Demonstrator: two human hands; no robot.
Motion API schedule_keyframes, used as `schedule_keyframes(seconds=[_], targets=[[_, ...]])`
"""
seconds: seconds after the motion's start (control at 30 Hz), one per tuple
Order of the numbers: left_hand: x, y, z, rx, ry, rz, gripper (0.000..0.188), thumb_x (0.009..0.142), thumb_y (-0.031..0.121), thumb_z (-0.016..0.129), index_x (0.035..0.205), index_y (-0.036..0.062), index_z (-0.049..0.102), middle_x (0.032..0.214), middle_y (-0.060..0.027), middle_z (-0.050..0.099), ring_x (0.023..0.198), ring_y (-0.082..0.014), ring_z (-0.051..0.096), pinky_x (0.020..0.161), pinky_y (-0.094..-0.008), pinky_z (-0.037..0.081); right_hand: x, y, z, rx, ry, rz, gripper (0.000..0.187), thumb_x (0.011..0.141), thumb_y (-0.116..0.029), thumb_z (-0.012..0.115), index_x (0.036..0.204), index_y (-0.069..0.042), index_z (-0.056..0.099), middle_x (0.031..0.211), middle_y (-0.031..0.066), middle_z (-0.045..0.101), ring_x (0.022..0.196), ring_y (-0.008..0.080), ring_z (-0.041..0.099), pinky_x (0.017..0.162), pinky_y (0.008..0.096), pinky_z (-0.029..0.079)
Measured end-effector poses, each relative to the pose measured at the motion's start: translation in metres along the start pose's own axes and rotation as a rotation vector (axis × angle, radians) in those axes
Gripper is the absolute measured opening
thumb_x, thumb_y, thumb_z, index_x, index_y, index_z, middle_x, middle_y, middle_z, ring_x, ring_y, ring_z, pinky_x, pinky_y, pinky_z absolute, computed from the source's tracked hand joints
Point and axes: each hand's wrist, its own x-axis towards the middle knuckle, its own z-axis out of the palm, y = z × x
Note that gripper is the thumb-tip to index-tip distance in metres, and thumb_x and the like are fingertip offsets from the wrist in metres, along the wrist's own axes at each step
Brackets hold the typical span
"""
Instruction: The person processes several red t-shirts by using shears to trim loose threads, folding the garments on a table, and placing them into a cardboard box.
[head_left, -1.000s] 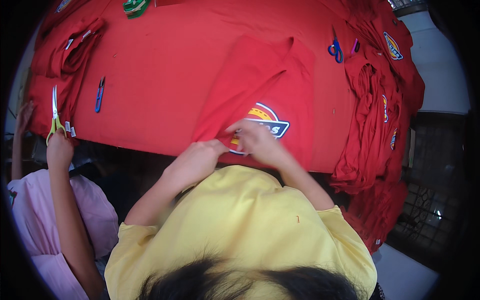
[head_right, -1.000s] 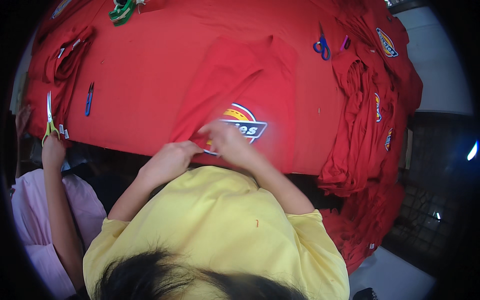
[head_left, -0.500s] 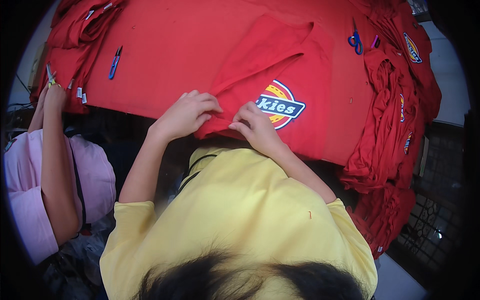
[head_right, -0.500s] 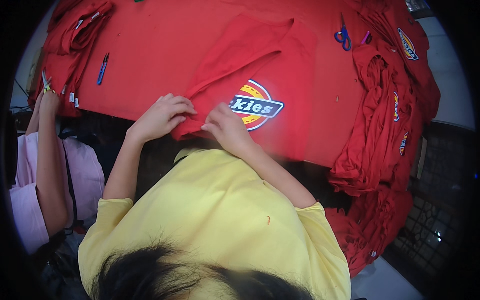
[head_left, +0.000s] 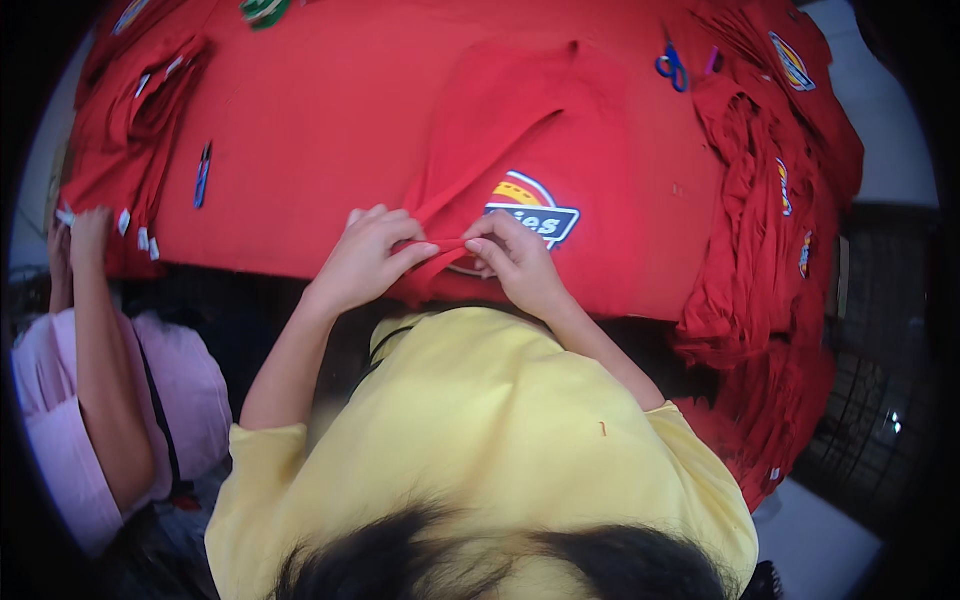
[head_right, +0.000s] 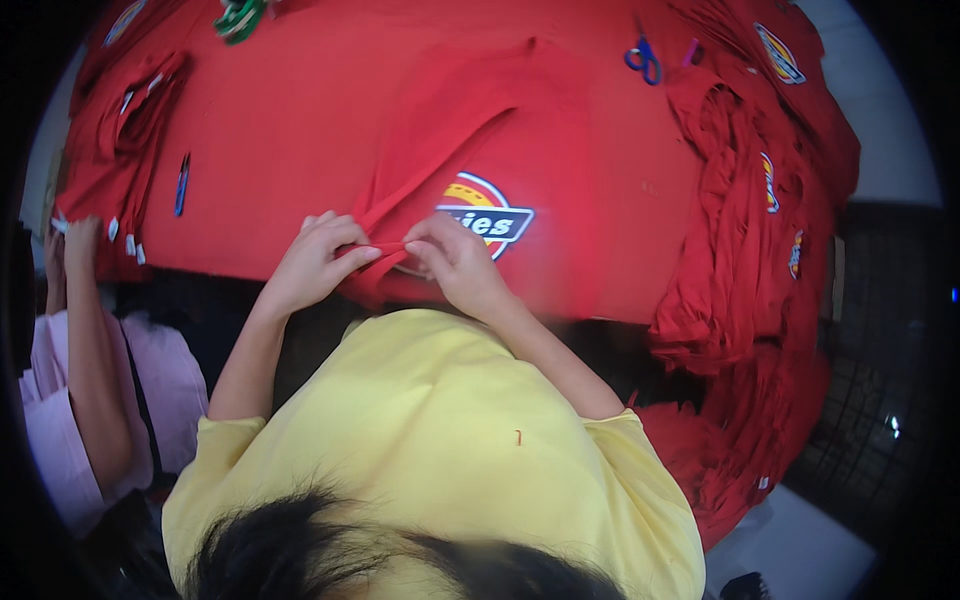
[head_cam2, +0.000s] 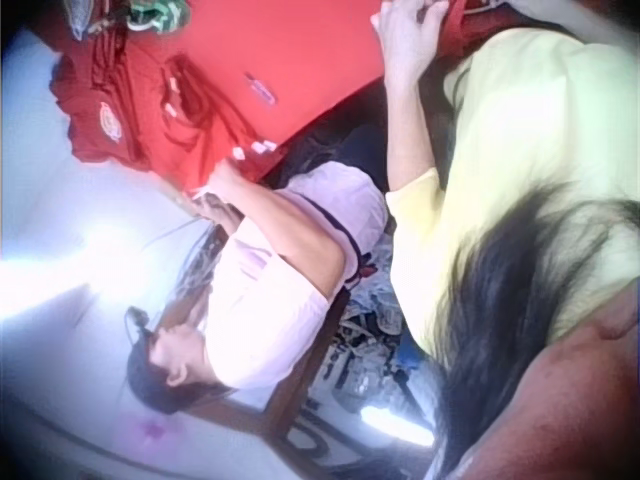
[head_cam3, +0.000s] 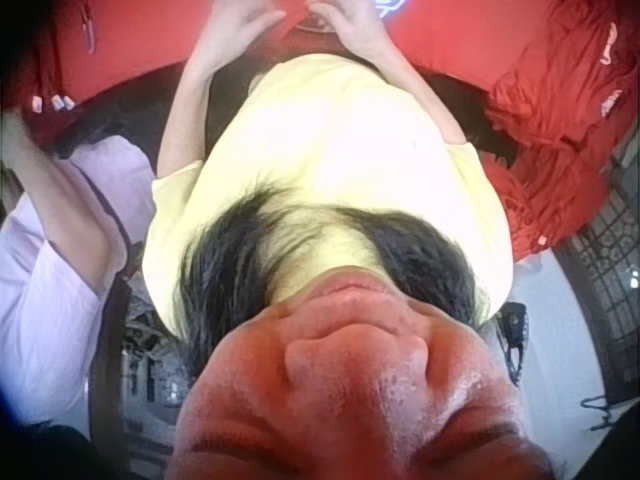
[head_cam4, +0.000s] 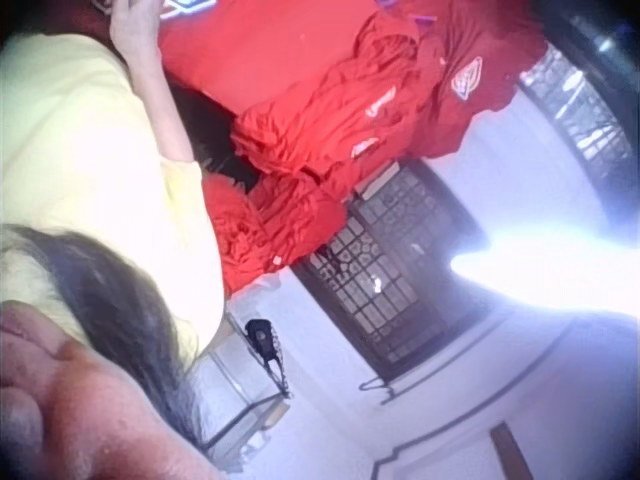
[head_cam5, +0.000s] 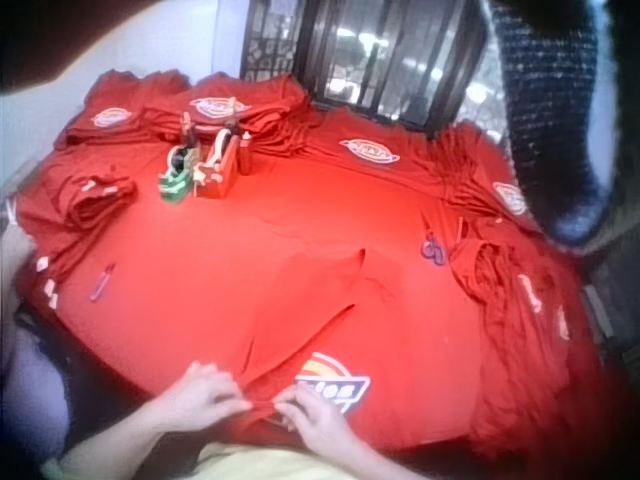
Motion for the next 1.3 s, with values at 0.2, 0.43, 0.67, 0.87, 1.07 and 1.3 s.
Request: schedule_keyframes(seconds=[0.2,0.43,0.67,0.87,1.07,1.3], targets=[[-0.026,-0.052,-0.018,-0.303,0.565,-0.353,0.016,0.09,0.014,0.06,0.085,-0.0007,0.061,0.082,-0.007,0.06,0.082,-0.019,0.054,0.071,-0.0292,0.04,-0.018,-0.007,-0.084,-0.718,0.605,-0.199,0.021,0.085,-0.013,0.063,0.1,0.0,0.056,0.099,0.0158,0.055,0.092,0.0315,0.057,0.074,0.0386,0.049],[0.079,0.039,0.019,0.002,0.284,0.24,0.017,0.085,0.008,0.062,0.1,0.0029,0.065,0.102,-0.0139,0.059,0.101,-0.0305,0.057,0.086,-0.0381,0.046,-0.048,0.024,-0.138,-0.922,0.688,0.264,0.036,0.082,-0.034,0.068,0.095,-0.003,0.057,0.093,0.0154,0.056,0.09,0.034,0.056,0.078,0.0435,0.045],[0.318,0.087,0.113,0.193,0.609,0.237,0.03,0.087,0.021,0.062,0.11,0.0026,0.062,0.117,-0.0158,0.053,0.096,-0.0334,0.06,0.085,-0.041,0.049,-0.039,0.029,-0.126,-0.987,0.754,0.077,0.029,0.08,-0.025,0.071,0.082,-0.003,0.052,0.077,0.013,0.056,0.077,0.032,0.055,0.067,0.0433,0.043],[0.362,0.059,0.053,-0.602,-0.049,0.006,0.017,0.083,0.004,0.057,0.099,0.0023,0.064,0.1,-0.0082,0.062,0.085,-0.0185,0.061,0.081,-0.0301,0.051,-0.039,0.011,-0.104,-0.738,0.925,-0.056,0.022,0.079,-0.011,0.072,0.082,-0.002,0.053,0.071,0.0133,0.057,0.057,0.0297,0.056,0.051,0.0359,0.044],[0.282,-0.071,-0.045,-0.498,-0.117,0.005,0.016,0.081,-0.004,0.055,0.091,0.0035,0.064,0.098,-0.0065,0.063,0.093,-0.0156,0.059,0.086,-0.0285,0.047,-0.018,0.004,-0.053,-0.807,0.044,-0.174,0.015,0.082,-0.01,0.062,0.094,-0.001,0.058,0.092,0.0135,0.056,0.09,0.0289,0.059,0.072,0.0377,0.05],[0.196,-0.05,-0.04,0.155,0.469,0.214,0.023,0.08,0.004,0.064,0.101,0.0096,0.067,0.115,-0.0063,0.06,0.115,-0.0256,0.049,0.099,-0.0368,0.038,-0.004,-0.024,-0.055,-0.808,-0.138,0.007,0.021,0.083,-0.003,0.053,0.103,0.001,0.057,0.102,0.0187,0.053,0.102,0.0328,0.056,0.086,0.0391,0.047]])
